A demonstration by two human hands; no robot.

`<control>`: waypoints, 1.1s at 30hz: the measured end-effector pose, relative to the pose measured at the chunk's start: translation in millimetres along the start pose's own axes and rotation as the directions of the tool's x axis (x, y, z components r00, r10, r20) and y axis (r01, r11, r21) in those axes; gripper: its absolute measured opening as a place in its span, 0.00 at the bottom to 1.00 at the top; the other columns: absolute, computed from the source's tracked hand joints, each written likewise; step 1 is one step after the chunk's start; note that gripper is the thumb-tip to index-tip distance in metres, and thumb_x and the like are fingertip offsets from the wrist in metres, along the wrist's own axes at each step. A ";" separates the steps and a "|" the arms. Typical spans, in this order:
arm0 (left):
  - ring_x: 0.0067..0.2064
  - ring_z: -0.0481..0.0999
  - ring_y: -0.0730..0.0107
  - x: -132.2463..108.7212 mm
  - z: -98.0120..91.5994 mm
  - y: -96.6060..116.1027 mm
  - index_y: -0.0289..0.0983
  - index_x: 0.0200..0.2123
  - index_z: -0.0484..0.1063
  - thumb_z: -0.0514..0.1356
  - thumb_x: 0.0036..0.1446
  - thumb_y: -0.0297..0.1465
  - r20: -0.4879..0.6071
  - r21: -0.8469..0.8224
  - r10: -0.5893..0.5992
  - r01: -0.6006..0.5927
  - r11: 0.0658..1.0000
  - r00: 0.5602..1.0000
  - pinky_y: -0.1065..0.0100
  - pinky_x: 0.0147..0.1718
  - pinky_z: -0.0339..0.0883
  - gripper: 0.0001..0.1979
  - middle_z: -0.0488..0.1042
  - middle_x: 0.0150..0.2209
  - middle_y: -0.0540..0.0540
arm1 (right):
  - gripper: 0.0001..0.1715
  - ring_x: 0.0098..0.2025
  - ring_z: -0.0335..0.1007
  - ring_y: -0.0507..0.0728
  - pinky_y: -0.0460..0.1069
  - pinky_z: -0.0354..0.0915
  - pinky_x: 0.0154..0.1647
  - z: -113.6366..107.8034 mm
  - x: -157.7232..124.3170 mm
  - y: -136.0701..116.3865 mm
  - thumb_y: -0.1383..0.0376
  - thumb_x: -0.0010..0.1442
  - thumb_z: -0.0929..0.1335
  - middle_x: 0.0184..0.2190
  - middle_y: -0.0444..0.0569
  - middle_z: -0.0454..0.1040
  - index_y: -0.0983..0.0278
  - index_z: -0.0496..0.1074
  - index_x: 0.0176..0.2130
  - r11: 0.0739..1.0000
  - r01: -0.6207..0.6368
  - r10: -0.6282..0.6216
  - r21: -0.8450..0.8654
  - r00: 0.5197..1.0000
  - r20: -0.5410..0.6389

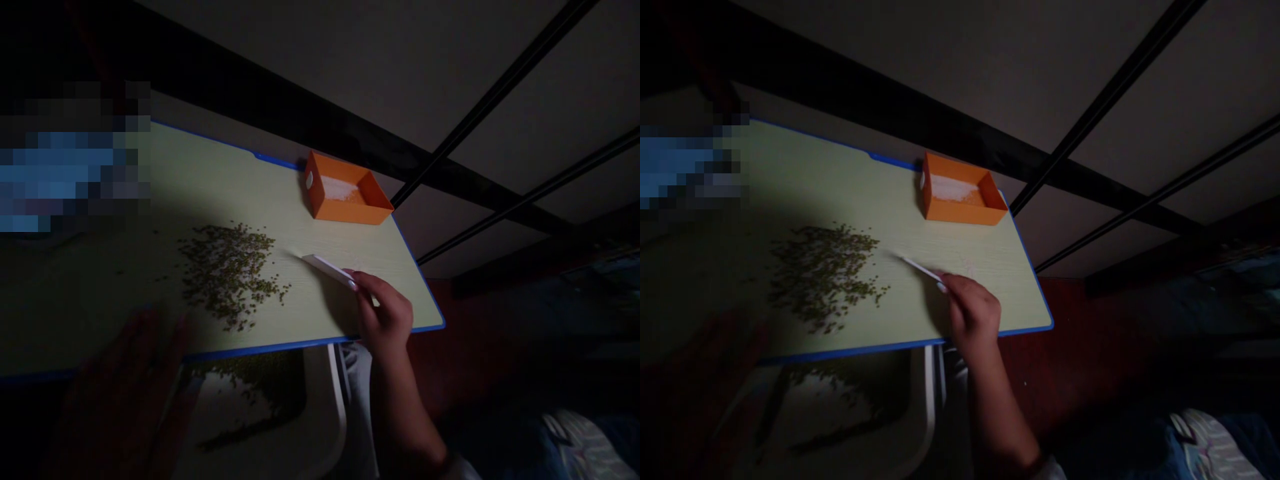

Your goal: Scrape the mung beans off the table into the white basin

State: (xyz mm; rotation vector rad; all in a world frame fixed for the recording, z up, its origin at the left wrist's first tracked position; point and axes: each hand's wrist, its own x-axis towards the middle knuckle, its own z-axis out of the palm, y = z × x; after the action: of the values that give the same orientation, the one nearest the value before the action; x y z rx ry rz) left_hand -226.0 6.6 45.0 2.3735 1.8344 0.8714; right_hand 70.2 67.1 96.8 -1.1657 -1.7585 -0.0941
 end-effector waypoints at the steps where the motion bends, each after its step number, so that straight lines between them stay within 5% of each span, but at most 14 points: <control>1: 0.71 0.50 0.49 0.0 -0.7 1.4 0.56 0.65 0.42 0.44 0.58 0.51 0.008 -0.045 -0.042 0.042 0.998 0.999 0.35 0.67 0.50 0.33 0.44 0.71 0.54 | 0.14 0.41 0.82 0.56 0.50 0.78 0.41 0.0 0.1 -0.6 0.72 0.62 0.67 0.40 0.46 0.84 0.57 0.77 0.44 0.999 -0.003 0.001 0.041 1.000 0.029; 6: 0.70 0.51 0.53 3.3 -4.3 6.6 0.63 0.63 0.43 0.45 0.58 0.52 0.001 -0.122 -0.109 0.108 0.987 0.994 0.37 0.68 0.48 0.29 0.45 0.70 0.63 | 0.15 0.44 0.80 0.55 0.51 0.76 0.46 5.7 3.0 -5.2 0.73 0.62 0.67 0.42 0.45 0.83 0.56 0.78 0.44 0.972 -0.030 -0.004 0.233 0.990 0.144; 14: 0.70 0.51 0.58 -0.6 0.4 0.7 0.54 0.65 0.47 0.46 0.60 0.44 -0.032 -0.049 -0.013 0.012 0.999 0.999 0.47 0.70 0.46 0.29 0.47 0.70 0.57 | 0.13 0.46 0.79 0.54 0.52 0.75 0.49 16.0 16.3 -15.2 0.70 0.64 0.67 0.42 0.45 0.83 0.57 0.78 0.45 0.922 -0.095 -0.010 0.375 0.963 0.269; 22: 0.70 0.51 0.52 -2.0 -1.9 0.4 0.54 0.65 0.43 0.48 0.59 0.41 -0.009 -0.036 -0.008 0.007 0.999 1.000 0.40 0.67 0.50 0.32 0.47 0.71 0.53 | 0.12 0.48 0.79 0.54 0.57 0.70 0.57 7.8 19.4 -9.8 0.69 0.65 0.67 0.43 0.46 0.83 0.58 0.78 0.45 0.898 -0.053 -0.125 0.436 0.921 0.369; 28: 0.71 0.50 0.52 -3.2 -1.6 0.4 0.54 0.65 0.43 0.47 0.60 0.43 -0.008 -0.047 -0.013 0.013 0.999 1.000 0.40 0.67 0.49 0.31 0.46 0.71 0.52 | 0.12 0.46 0.80 0.55 0.57 0.71 0.56 -0.2 16.5 1.8 0.69 0.64 0.67 0.42 0.45 0.83 0.57 0.78 0.44 0.893 -0.029 -0.141 0.449 0.929 0.341; 33: 0.71 0.50 0.55 -0.2 -4.1 7.6 0.57 0.64 0.45 0.46 0.60 0.48 -0.014 -0.093 -0.076 0.075 0.993 0.997 0.43 0.69 0.47 0.30 0.48 0.70 0.54 | 0.15 0.43 0.81 0.55 0.52 0.77 0.45 -7.8 7.9 -10.4 0.72 0.62 0.68 0.40 0.44 0.84 0.56 0.78 0.45 0.952 -0.045 0.009 0.304 0.993 0.119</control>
State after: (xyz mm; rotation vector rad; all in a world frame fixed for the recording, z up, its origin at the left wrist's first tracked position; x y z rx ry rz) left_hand -221.1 2.9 50.9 2.2339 1.8342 0.9495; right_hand 67.3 62.6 111.1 -0.9830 -1.7818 0.2608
